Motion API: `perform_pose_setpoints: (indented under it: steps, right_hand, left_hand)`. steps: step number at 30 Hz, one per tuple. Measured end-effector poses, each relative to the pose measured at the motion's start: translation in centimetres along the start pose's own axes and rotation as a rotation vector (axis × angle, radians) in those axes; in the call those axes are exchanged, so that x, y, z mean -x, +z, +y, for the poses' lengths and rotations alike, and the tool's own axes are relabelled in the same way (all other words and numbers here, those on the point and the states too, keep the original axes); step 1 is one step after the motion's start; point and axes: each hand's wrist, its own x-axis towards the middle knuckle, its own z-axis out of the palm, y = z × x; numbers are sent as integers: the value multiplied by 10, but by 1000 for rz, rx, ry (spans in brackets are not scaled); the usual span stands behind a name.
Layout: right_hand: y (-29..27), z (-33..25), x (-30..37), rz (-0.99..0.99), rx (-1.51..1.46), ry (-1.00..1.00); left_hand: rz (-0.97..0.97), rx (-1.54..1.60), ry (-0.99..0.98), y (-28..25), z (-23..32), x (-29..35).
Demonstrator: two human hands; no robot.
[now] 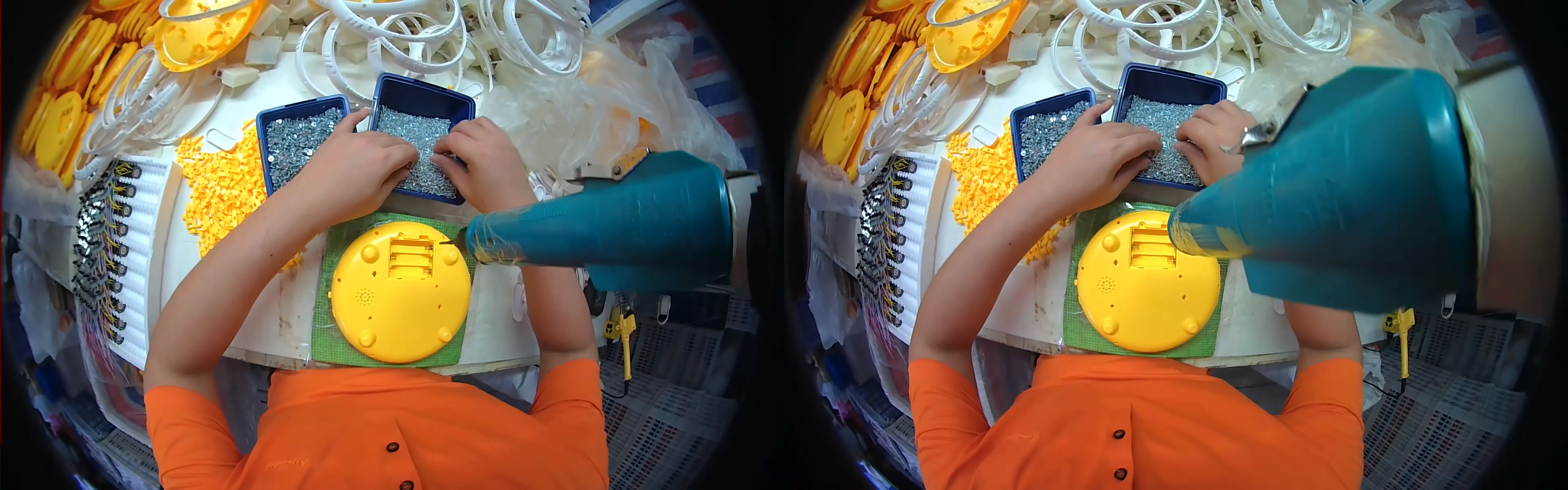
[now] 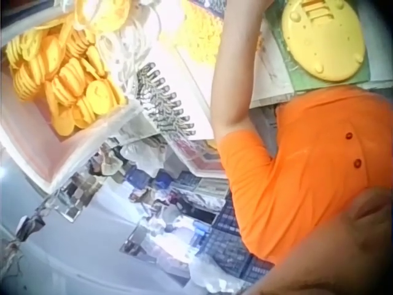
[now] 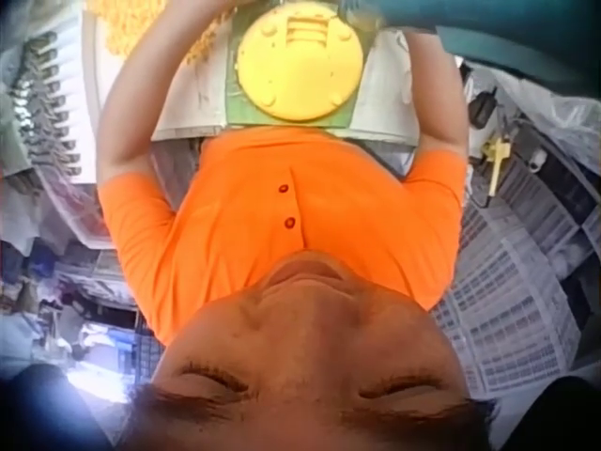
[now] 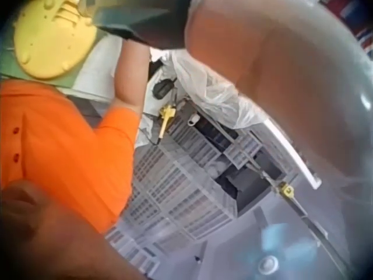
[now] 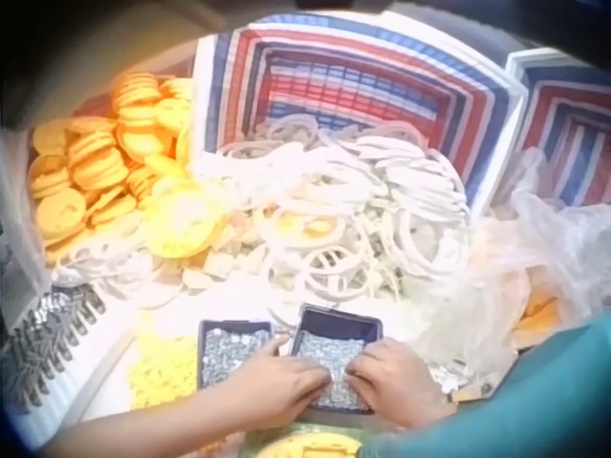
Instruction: Assembling small components onto yellow plastic circular bases using manual and powered hand tools.
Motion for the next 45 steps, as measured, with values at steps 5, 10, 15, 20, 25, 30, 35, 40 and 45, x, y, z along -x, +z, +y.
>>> perform_pose_setpoints:
  steps: [5, 10, 15, 20, 25, 30, 35, 40, 45]
  right_hand:
    - [-2, -5, 30, 199, -111, 141]
    - [-9, -42, 77, 102, -206, 329]
    - [-6, -58, 86, -70, -354, 375]
    - [3, -58, 92, -50, -429, 429]
    - [3, -59, 101, -116, -350, 431]
    - [-2, -51, 113, -210, -379, 432]
    - [-3, -56, 114, -182, -322, 397]
    - [-1, -39, 94, -33, -287, 241]
    - [1, -32, 41, 78, -143, 96]
  left_hand:
    - [9, 53, -39, 3, -5, -6]
    - [163, 68, -66, 1, -3, -5]
    - [238, 19, -18, 2, -4, -2]
    - [239, 86, -59, -6, 12, 10]
    - [203, 159, -123, -24, 26, 40]
    - [77, 135, -117, -30, 34, 62]
    - [16, 95, -86, -24, 35, 68]
    - [24, 55, -77, -23, 38, 64]
    - [-18, 60, -52, -26, 37, 68]
